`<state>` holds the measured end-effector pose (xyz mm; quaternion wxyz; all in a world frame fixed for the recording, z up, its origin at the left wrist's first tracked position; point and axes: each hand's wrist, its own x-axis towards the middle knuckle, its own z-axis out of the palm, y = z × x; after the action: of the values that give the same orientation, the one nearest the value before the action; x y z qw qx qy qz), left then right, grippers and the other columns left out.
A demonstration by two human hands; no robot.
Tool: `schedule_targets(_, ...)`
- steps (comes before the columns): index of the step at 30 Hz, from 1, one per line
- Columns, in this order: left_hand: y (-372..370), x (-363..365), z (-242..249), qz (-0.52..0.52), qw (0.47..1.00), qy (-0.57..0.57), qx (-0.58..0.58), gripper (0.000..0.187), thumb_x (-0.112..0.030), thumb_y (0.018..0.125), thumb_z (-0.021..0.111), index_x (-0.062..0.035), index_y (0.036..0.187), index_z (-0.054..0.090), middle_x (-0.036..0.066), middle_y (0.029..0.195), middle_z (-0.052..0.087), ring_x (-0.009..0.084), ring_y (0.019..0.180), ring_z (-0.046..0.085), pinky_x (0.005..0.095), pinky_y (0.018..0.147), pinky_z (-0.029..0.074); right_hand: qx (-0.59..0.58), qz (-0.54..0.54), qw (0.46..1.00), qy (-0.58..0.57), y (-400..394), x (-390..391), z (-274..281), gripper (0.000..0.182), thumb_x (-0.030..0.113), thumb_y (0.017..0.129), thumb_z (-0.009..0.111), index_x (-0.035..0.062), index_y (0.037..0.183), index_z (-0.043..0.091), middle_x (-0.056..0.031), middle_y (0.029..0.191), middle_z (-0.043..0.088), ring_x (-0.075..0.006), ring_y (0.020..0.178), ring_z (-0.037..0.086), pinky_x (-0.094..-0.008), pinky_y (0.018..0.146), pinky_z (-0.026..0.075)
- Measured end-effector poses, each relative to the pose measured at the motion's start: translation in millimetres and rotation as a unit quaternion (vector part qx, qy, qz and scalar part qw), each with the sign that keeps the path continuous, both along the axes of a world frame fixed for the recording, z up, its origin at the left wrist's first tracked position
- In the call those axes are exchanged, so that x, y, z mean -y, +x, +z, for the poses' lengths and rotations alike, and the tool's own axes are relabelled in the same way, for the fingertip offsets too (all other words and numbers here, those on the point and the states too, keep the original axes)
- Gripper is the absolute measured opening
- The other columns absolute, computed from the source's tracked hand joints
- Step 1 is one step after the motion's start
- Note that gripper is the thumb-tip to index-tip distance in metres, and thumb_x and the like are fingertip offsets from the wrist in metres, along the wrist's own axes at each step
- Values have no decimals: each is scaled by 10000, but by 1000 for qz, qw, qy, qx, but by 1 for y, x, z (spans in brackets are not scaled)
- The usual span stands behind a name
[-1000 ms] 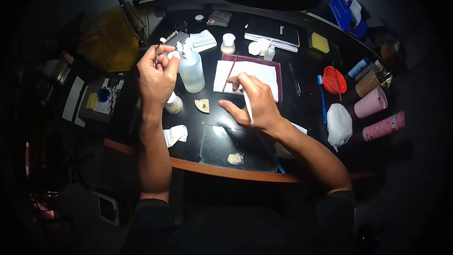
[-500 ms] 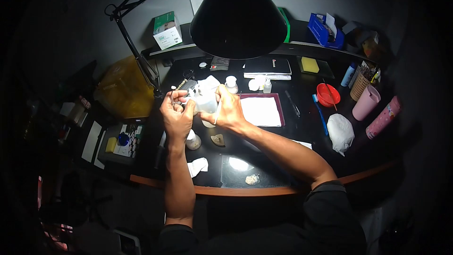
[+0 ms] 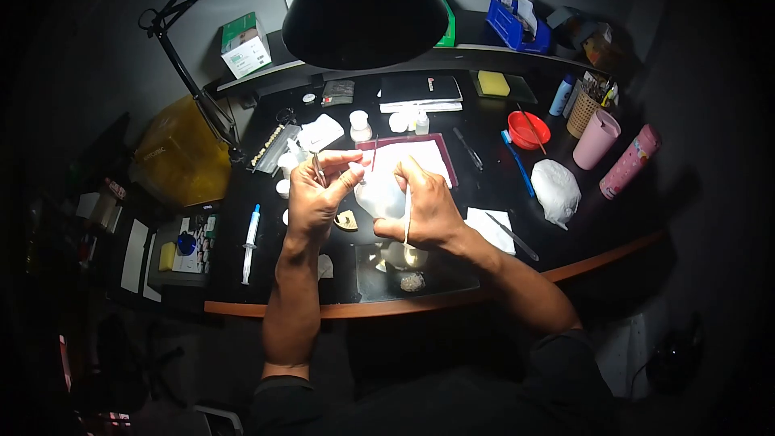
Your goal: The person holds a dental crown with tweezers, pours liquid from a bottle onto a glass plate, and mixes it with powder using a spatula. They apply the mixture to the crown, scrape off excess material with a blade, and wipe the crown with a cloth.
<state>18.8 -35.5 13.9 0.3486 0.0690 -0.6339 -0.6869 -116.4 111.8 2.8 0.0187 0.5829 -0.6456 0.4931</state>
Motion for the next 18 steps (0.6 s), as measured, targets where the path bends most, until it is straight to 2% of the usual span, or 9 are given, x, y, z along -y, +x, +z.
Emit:
schedule_targets(4,-5,-9,-2,-10,1000,13,-2,189,15,900,788,68,1072,731,164,1004,783,161,906,752,266,831,597,17,-31,999,33,7,-18,0,558,289,572,847,40,899,470,-98,779,507,-241,654,519,-378,618,455)
schedule_targets(10,-10,-11,-12,70,992,-99,44,210,-92,832,896,19,924,743,94,824,765,91,725,713,219,675,569,-36,-56,998,18,19,-32,6,555,277,591,843,34,920,467,-124,772,510,-283,656,550,-406,624,471)
schedule_targets(11,-15,-16,-12,112,989,-98,22,340,-208,751,979,1,808,716,-5,650,659,15,597,564,169,553,443,-40,-50,998,22,20,-33,8,552,278,595,839,33,922,468,-126,772,512,-288,657,555,-410,626,474)
schedule_targets(14,-17,-22,-9,132,982,-126,41,340,-255,820,931,-22,763,690,-4,646,662,17,571,538,188,519,395,-42,-34,998,29,22,-39,4,543,283,606,827,27,925,470,-129,771,519,-299,660,577,-411,632,485)
schedule_targets(15,-18,-22,-12,126,982,-133,56,316,-270,872,882,-8,807,718,4,671,677,18,582,532,190,531,390,-36,-31,999,24,24,-41,2,545,282,605,828,25,926,471,-128,768,521,-300,659,578,-409,633,486)
schedule_targets(18,-18,-20,-13,-8,998,-45,46,272,-250,935,806,12,919,734,41,791,715,18,591,487,176,539,346,-4,-56,998,24,21,-48,-2,535,280,606,838,26,914,482,-112,747,520,-272,637,574,-394,625,490)
